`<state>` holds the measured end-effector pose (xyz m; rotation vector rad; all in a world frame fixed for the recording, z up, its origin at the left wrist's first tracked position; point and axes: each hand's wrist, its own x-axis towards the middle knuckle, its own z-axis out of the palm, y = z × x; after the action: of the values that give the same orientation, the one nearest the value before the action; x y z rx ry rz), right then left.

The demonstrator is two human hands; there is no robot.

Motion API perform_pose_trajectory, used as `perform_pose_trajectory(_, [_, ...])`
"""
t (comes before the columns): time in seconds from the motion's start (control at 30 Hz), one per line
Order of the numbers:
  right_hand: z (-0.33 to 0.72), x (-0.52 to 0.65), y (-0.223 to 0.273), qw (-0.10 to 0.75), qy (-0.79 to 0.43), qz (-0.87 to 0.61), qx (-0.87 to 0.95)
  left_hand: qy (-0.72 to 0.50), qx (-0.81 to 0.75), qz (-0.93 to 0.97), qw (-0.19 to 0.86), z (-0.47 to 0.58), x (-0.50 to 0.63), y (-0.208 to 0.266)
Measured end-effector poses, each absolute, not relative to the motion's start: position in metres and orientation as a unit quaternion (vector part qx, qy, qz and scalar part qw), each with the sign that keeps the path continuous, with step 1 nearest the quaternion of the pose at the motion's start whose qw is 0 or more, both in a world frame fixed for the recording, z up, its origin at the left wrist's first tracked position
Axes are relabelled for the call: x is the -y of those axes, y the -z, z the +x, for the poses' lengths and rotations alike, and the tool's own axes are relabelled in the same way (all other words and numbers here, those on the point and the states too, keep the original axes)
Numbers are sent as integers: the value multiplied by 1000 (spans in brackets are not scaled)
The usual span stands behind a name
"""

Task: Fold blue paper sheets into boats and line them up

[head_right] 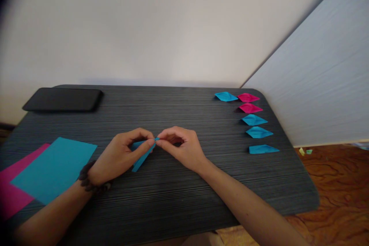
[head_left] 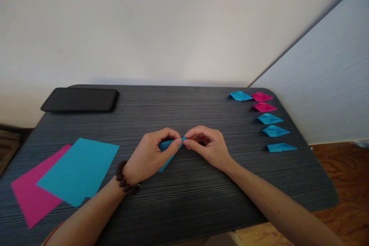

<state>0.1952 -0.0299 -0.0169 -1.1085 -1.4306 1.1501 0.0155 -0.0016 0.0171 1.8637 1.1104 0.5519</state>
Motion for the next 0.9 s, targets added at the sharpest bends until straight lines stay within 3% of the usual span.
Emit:
perform_pose_trajectory(0.37, [204,27,13,446,-303,-339,770,-118,-419,591,679,12,-7,-20])
perform_pose_trajectory(0.7, [213,29,13,388,-258,-325,823,-89,-415,613,667,8,-7,-22])
perform_pose_trajectory(0.9, [207,28,12,427,-352,-356,754,-113,-434,644,619,12,-5,-22])
